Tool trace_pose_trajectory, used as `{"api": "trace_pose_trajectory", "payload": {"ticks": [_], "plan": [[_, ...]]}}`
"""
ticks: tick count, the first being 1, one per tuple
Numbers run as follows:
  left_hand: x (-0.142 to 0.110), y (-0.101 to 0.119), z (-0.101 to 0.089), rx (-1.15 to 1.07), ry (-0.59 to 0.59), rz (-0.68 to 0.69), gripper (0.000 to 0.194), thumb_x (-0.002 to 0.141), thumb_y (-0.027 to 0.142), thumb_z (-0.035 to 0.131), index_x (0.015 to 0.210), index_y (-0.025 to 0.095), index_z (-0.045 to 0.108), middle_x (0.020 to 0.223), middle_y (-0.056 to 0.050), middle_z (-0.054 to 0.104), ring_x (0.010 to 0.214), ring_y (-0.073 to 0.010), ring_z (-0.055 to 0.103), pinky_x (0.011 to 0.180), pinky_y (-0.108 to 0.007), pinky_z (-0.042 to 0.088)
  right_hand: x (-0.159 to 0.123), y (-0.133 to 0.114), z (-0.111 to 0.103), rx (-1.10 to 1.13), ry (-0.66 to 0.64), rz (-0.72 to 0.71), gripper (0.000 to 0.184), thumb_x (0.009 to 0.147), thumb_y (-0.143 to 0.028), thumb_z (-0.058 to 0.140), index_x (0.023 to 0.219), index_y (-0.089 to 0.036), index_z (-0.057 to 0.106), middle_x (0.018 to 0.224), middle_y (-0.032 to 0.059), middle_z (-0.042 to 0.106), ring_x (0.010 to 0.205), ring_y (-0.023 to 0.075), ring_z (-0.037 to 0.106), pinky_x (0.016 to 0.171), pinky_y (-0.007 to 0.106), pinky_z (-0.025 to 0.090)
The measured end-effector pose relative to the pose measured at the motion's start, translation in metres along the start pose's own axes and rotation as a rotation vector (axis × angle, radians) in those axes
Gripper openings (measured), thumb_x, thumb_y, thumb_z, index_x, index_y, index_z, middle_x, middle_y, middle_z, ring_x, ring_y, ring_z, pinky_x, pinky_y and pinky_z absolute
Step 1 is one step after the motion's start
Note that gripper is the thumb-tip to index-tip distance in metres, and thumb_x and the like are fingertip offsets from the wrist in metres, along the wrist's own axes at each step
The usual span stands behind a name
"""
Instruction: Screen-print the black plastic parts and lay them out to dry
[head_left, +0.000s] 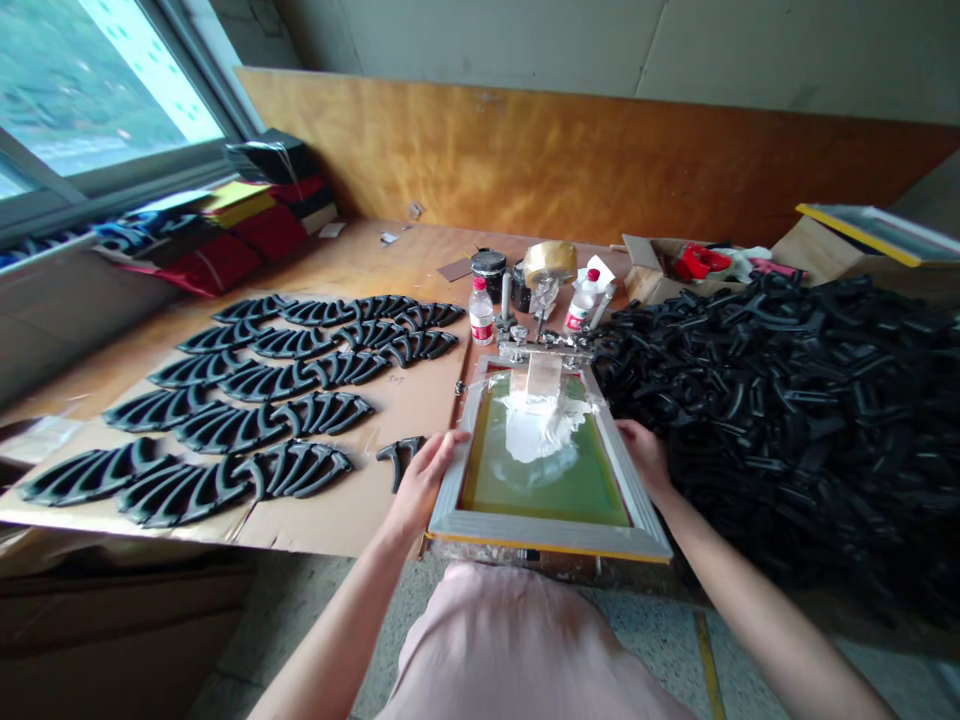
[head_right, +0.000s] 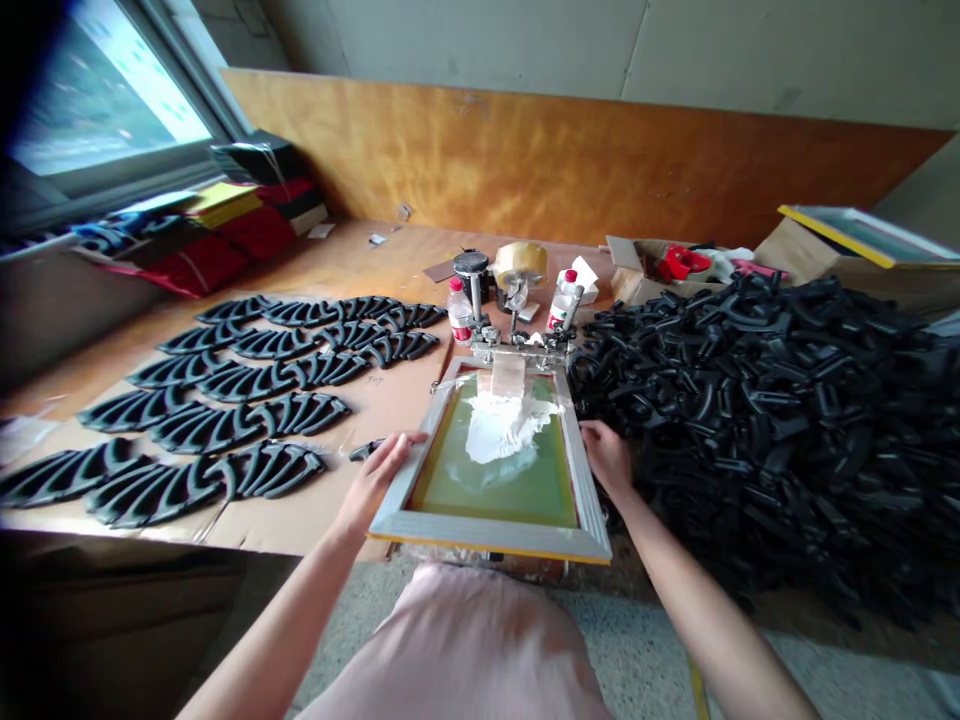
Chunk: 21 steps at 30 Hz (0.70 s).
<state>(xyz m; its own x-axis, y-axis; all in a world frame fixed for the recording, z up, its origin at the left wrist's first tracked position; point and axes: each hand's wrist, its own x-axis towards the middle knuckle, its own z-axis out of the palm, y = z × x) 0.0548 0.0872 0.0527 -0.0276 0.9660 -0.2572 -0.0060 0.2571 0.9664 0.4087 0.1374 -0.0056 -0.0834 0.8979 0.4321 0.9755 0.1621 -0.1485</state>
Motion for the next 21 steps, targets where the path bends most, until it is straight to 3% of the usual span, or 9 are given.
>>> {"api": "trace_pose_trajectory", "payload": {"ticks": [2, 3, 5, 6, 9, 12, 15, 18, 21], "plan": [[0.002, -0.028, -0.001, 0.020, -0.025, -0.046, 0.062, 0.080, 0.061, 0.060, 0.126, 0.020, 0.060, 0.087, -0.004, 0.068, 0.070, -0.0166, 0.061, 0.060, -0.024, 0.047, 0.021, 0.002, -0.002, 0.189, 0.008, 0.104, 0.037, 0.098, -0.037, 0.043, 0.113, -0.013, 0.068, 0.093, 0.0097, 0.074, 0.073, 0.0152, 0.069, 0.065, 0.027, 0.057], [0.005, -0.042, 0.000, 0.034, -0.033, -0.065, 0.068, 0.079, 0.060, 0.061, 0.134, 0.020, 0.055, 0.086, -0.004, 0.069, 0.070, -0.0172, 0.062, 0.060, -0.024, 0.048, 0.033, -0.006, -0.002, 0.241, 0.034, 0.093, 0.039, 0.095, -0.035, 0.050, 0.126, -0.014, 0.061, 0.109, 0.0129, 0.071, 0.082, 0.0169, 0.070, 0.071, 0.029, 0.058], [0.011, -0.067, 0.000, 0.081, -0.037, -0.094, 0.079, 0.078, 0.058, 0.063, 0.145, 0.021, 0.043, 0.082, -0.003, 0.069, 0.067, -0.0176, 0.063, 0.060, -0.025, 0.048, 0.055, -0.033, -0.001, 0.319, 0.021, 0.028, 0.061, 0.085, -0.034, 0.066, 0.140, -0.015, 0.047, 0.135, 0.0170, 0.055, 0.106, 0.0222, 0.064, 0.086, 0.035, 0.055], [0.015, -0.078, 0.001, 0.111, -0.034, -0.099, 0.081, 0.078, 0.057, 0.062, 0.147, 0.021, 0.039, 0.080, -0.002, 0.069, 0.066, -0.0176, 0.063, 0.059, -0.026, 0.048, 0.064, -0.050, -0.001, 0.299, -0.026, -0.037, 0.067, 0.081, -0.033, 0.071, 0.140, -0.016, 0.046, 0.138, 0.0170, 0.051, 0.114, 0.0248, 0.059, 0.092, 0.038, 0.051], [0.024, -0.101, 0.000, 0.193, -0.035, -0.093, 0.080, 0.081, 0.057, 0.059, 0.148, 0.020, 0.037, 0.079, -0.002, 0.068, 0.067, -0.0183, 0.064, 0.060, -0.026, 0.049, 0.074, -0.093, 0.000, 0.158, -0.295, -0.182, 0.046, 0.080, -0.026, 0.072, 0.123, -0.017, 0.057, 0.120, 0.0127, 0.062, 0.110, 0.0271, 0.059, 0.090, 0.038, 0.049], [0.029, -0.112, -0.003, 0.222, -0.061, -0.087, 0.076, 0.084, 0.058, 0.054, 0.147, 0.019, 0.038, 0.082, -0.003, 0.069, 0.073, -0.0195, 0.065, 0.063, -0.027, 0.049, 0.052, -0.110, 0.000, 0.053, -0.510, -0.239, 0.017, 0.088, -0.021, 0.060, 0.104, -0.017, 0.062, 0.101, 0.0091, 0.068, 0.090, 0.0230, 0.064, 0.075, 0.031, 0.048], [0.031, -0.120, -0.005, 0.201, -0.072, -0.086, 0.075, 0.085, 0.059, 0.054, 0.146, 0.019, 0.039, 0.086, -0.004, 0.070, 0.077, -0.0204, 0.067, 0.064, -0.027, 0.050, 0.020, -0.106, -0.007, 0.038, -0.588, -0.399, 0.021, 0.090, -0.008, 0.046, 0.098, -0.017, 0.063, 0.095, 0.0077, 0.068, 0.080, 0.0186, 0.063, 0.066, 0.027, 0.044], [0.032, -0.124, -0.005, 0.183, -0.047, -0.087, 0.073, 0.084, 0.058, 0.056, 0.144, 0.019, 0.042, 0.090, -0.005, 0.071, 0.080, -0.0205, 0.067, 0.067, -0.028, 0.051, 0.013, -0.096, -0.017, 0.097, -0.653, -0.588, 0.022, 0.087, -0.007, 0.047, 0.095, -0.019, 0.063, 0.094, 0.0043, 0.067, 0.076, 0.0157, 0.062, 0.061, 0.025, 0.039], [0.031, -0.123, -0.003, 0.144, -0.037, -0.093, 0.074, 0.082, 0.058, 0.058, 0.144, 0.018, 0.042, 0.089, -0.005, 0.070, 0.080, -0.0194, 0.067, 0.067, -0.027, 0.051, 0.025, -0.094, -0.019, 0.151, -0.627, -0.558, 0.004, 0.085, -0.018, 0.060, 0.087, -0.021, 0.064, 0.087, 0.0016, 0.067, 0.077, 0.0165, 0.062, 0.060, 0.025, 0.038]]}}
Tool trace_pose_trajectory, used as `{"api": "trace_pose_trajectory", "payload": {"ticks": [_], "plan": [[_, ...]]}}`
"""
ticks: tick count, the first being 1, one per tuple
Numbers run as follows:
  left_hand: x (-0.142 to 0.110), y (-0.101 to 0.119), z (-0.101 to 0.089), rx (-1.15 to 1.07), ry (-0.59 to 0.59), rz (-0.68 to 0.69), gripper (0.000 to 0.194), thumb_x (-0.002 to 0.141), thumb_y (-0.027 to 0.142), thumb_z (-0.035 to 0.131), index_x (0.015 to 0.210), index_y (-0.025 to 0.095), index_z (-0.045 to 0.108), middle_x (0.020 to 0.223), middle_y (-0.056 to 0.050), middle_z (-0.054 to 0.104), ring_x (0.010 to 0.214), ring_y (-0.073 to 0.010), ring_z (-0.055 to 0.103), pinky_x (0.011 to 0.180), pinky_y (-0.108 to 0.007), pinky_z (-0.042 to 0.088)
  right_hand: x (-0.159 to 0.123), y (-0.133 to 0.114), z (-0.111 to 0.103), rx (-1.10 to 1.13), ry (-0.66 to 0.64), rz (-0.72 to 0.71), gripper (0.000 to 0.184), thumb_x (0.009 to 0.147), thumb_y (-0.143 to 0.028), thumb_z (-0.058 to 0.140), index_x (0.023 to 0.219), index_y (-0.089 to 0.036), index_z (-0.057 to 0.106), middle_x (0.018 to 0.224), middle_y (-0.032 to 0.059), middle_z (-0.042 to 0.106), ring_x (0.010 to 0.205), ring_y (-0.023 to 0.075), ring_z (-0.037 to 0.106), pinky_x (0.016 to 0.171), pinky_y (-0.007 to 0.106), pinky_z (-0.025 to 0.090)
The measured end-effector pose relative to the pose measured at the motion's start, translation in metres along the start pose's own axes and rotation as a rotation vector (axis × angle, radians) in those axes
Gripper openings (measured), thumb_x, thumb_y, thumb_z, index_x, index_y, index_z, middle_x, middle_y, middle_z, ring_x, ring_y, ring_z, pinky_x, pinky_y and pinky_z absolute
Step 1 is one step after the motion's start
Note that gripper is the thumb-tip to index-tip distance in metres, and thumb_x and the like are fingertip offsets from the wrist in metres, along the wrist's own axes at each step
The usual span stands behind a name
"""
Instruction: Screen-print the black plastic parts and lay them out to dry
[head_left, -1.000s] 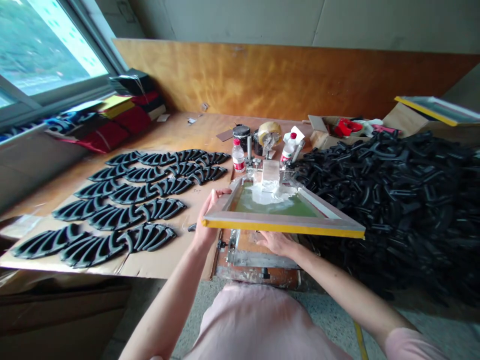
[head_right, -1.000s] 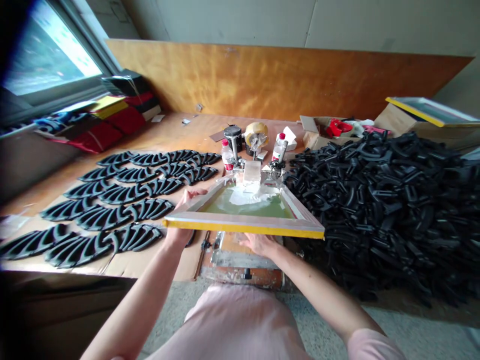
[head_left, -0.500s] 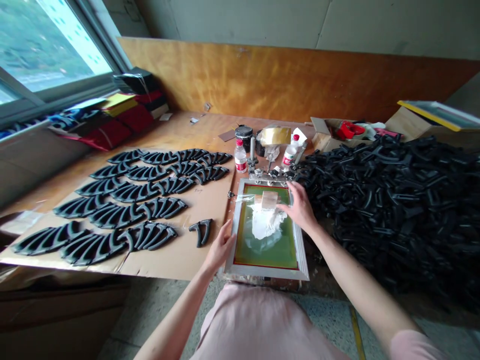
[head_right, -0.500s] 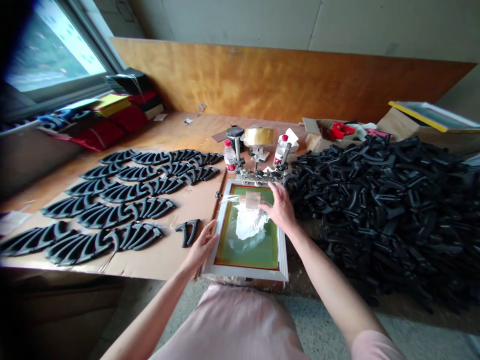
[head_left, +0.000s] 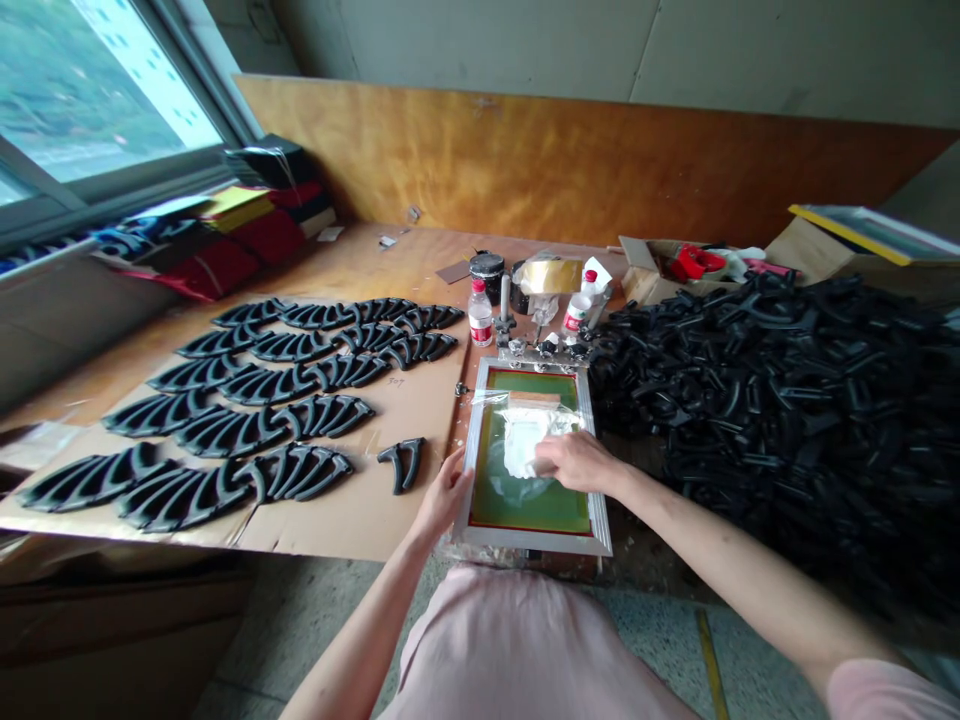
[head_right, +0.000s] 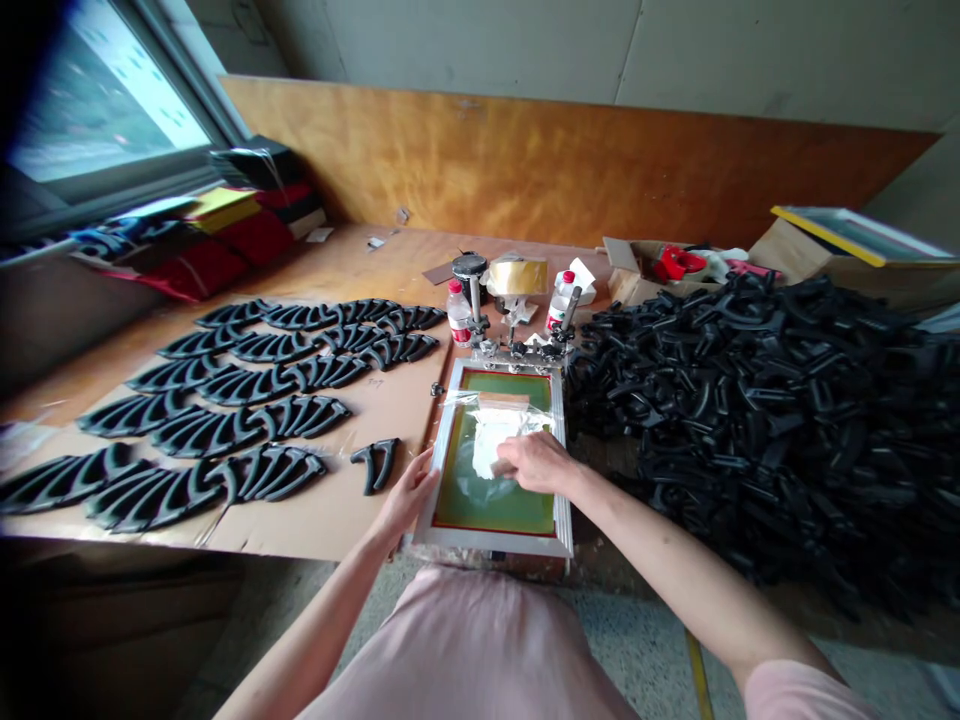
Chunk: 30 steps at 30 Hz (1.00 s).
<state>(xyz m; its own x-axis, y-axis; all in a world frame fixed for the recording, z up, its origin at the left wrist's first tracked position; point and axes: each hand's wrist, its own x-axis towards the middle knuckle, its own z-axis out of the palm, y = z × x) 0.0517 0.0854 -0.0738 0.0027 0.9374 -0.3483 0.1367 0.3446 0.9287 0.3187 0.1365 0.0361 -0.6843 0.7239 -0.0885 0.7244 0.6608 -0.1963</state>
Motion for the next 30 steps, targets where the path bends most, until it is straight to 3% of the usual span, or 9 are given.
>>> {"api": "trace_pose_trajectory", "payload": {"ticks": [4, 9, 11, 16, 20, 22, 24, 27, 30], "plan": [[-0.003, 0.007, 0.002, -0.062, -0.001, -0.007, 0.079, 0.080, 0.058, 0.061, 0.144, 0.017, 0.040, 0.086, -0.004, 0.069, 0.074, -0.0182, 0.065, 0.063, -0.026, 0.049, 0.002, -0.005, 0.013, -0.051, 0.157, 0.069, 0.017, 0.087, -0.008, 0.052, 0.092, -0.018, 0.065, 0.091, 0.0051, 0.066, 0.081, 0.0168, 0.061, 0.065, 0.025, 0.040], [-0.007, 0.015, 0.003, -0.083, 0.009, -0.017, 0.080, 0.079, 0.058, 0.062, 0.144, 0.017, 0.041, 0.083, -0.003, 0.068, 0.072, -0.0179, 0.065, 0.062, -0.025, 0.048, -0.008, -0.011, 0.023, 0.026, 0.093, 0.009, 0.018, 0.086, -0.012, 0.056, 0.099, -0.020, 0.067, 0.095, 0.0028, 0.068, 0.079, 0.0160, 0.064, 0.067, 0.025, 0.044], [-0.011, 0.023, 0.001, -0.092, -0.008, -0.025, 0.081, 0.078, 0.058, 0.063, 0.145, 0.018, 0.040, 0.082, -0.003, 0.069, 0.072, -0.0187, 0.066, 0.061, -0.026, 0.049, 0.005, -0.008, 0.008, 0.087, 0.142, 0.080, 0.020, 0.087, -0.023, 0.063, 0.107, -0.025, 0.067, 0.100, 0.0010, 0.070, 0.084, 0.0172, 0.065, 0.072, 0.026, 0.047], [-0.029, 0.070, -0.008, -0.145, -0.027, 0.004, 0.075, 0.079, 0.058, 0.064, 0.141, 0.021, 0.046, 0.085, -0.003, 0.070, 0.076, -0.0194, 0.066, 0.064, -0.026, 0.050, 0.044, 0.027, -0.051, 0.108, 0.308, 0.344, 0.054, 0.087, -0.039, 0.066, 0.138, -0.033, 0.050, 0.105, 0.0021, 0.071, 0.086, 0.0197, 0.066, 0.077, 0.029, 0.049], [-0.033, 0.127, -0.010, -0.181, 0.083, 0.122, 0.060, 0.085, 0.067, 0.047, 0.112, 0.017, 0.067, 0.089, -0.005, 0.070, 0.071, -0.0169, 0.063, 0.061, -0.026, 0.049, 0.017, 0.084, -0.068, 0.222, 0.538, 0.623, 0.039, 0.096, -0.044, 0.044, 0.123, -0.021, 0.063, 0.084, 0.0044, 0.071, 0.078, 0.0200, 0.065, 0.074, 0.030, 0.048], [-0.026, 0.159, -0.008, -0.205, 0.131, 0.255, 0.058, 0.086, 0.066, 0.045, 0.109, 0.018, 0.067, 0.096, -0.005, 0.070, 0.076, -0.0173, 0.064, 0.063, -0.026, 0.051, -0.004, 0.101, -0.053, 0.263, 0.563, 0.751, 0.040, 0.097, -0.042, 0.037, 0.107, -0.018, 0.067, 0.079, 0.0052, 0.069, 0.078, 0.0207, 0.064, 0.075, 0.031, 0.048], [-0.014, 0.191, -0.004, -0.255, 0.130, 0.392, 0.055, 0.087, 0.065, 0.046, 0.114, 0.020, 0.063, 0.105, -0.006, 0.070, 0.088, -0.0192, 0.066, 0.069, -0.027, 0.053, -0.017, 0.099, -0.023, 0.290, 0.484, 0.771, 0.038, 0.095, -0.045, 0.041, 0.096, -0.019, 0.069, 0.079, 0.0041, 0.068, 0.078, 0.0205, 0.063, 0.075, 0.032, 0.049], [0.005, 0.226, 0.001, -0.347, 0.071, 0.459, 0.062, 0.087, 0.068, 0.042, 0.118, 0.017, 0.057, 0.101, -0.010, 0.070, 0.096, -0.0214, 0.066, 0.073, -0.030, 0.055, -0.016, 0.069, 0.029, 0.263, 0.311, 0.585, 0.031, 0.087, -0.050, 0.058, 0.087, -0.020, 0.067, 0.089, 0.0047, 0.067, 0.086, 0.0197, 0.063, 0.079, 0.031, 0.048], [0.006, 0.224, 0.012, -0.423, 0.126, 0.464, 0.060, 0.088, 0.069, 0.040, 0.118, 0.019, 0.054, 0.099, -0.009, 0.070, 0.094, -0.0191, 0.067, 0.073, -0.030, 0.055, -0.003, 0.031, 0.058, 0.106, 0.182, 0.470, 0.024, 0.088, -0.040, 0.065, 0.086, -0.016, 0.064, 0.097, 0.0105, 0.066, 0.099, 0.0226, 0.061, 0.085, 0.031, 0.046]]}}
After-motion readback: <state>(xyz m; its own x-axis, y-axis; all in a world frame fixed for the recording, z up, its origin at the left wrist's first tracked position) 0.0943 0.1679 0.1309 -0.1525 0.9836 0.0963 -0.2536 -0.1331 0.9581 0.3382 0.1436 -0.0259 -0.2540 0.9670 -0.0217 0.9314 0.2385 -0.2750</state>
